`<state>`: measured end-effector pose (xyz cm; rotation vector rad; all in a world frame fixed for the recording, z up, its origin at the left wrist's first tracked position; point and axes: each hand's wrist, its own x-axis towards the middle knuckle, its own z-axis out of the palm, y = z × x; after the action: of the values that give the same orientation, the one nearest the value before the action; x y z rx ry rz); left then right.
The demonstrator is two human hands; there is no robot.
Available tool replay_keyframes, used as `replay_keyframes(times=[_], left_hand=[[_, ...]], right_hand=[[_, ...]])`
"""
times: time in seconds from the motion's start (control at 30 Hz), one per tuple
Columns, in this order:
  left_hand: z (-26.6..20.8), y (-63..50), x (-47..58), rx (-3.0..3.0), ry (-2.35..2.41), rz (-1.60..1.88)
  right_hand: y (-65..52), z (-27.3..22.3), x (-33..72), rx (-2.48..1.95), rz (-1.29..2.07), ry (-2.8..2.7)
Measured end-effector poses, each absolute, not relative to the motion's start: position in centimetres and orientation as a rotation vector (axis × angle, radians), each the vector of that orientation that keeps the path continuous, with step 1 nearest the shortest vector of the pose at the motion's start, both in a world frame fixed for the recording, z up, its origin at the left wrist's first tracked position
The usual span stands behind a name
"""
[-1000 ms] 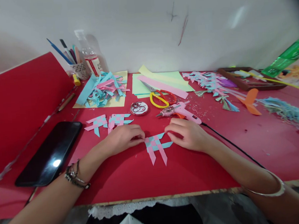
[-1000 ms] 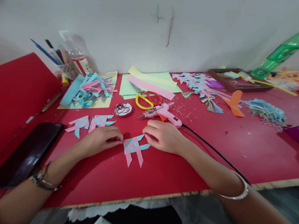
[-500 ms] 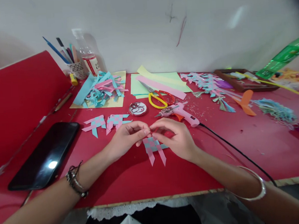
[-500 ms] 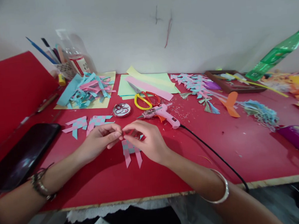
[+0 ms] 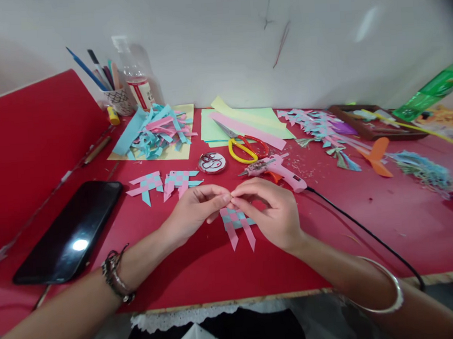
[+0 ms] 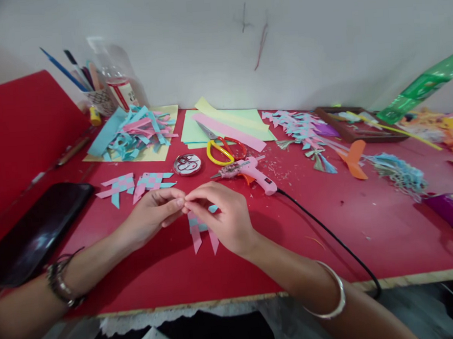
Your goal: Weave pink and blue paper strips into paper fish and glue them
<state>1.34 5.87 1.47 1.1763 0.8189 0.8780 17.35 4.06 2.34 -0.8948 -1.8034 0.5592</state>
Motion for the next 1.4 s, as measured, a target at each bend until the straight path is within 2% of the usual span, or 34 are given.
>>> replay_keyframes(times=[0.33,0.67,0.87,1.0,1.4], left_hand=[[1.7,5.9,1.3,1.223,0.892,0.874],[2.2,6.1,1.0,1.446,1.097,0.828],[2.0,7.4,-0.2,1.550,1.358,1.061],[1.8,7.6,-0.4,1.609,1.366,1.058],[2.1,7.4,-0.2,1.669,1.330,1.033]], right_hand=[[4.5,2.1,18.0,-0.805,0.257,-1.984],[5.0,1.7,18.0,-0.798,0.313,-2.038],[5.7,1.3,18.4,-0.909,0.577,-2.348],[5.9,1.2,18.3,-0.982,0.663,-2.427],[5.2,1.4,17.3,-1.258,0.503,-2.510]])
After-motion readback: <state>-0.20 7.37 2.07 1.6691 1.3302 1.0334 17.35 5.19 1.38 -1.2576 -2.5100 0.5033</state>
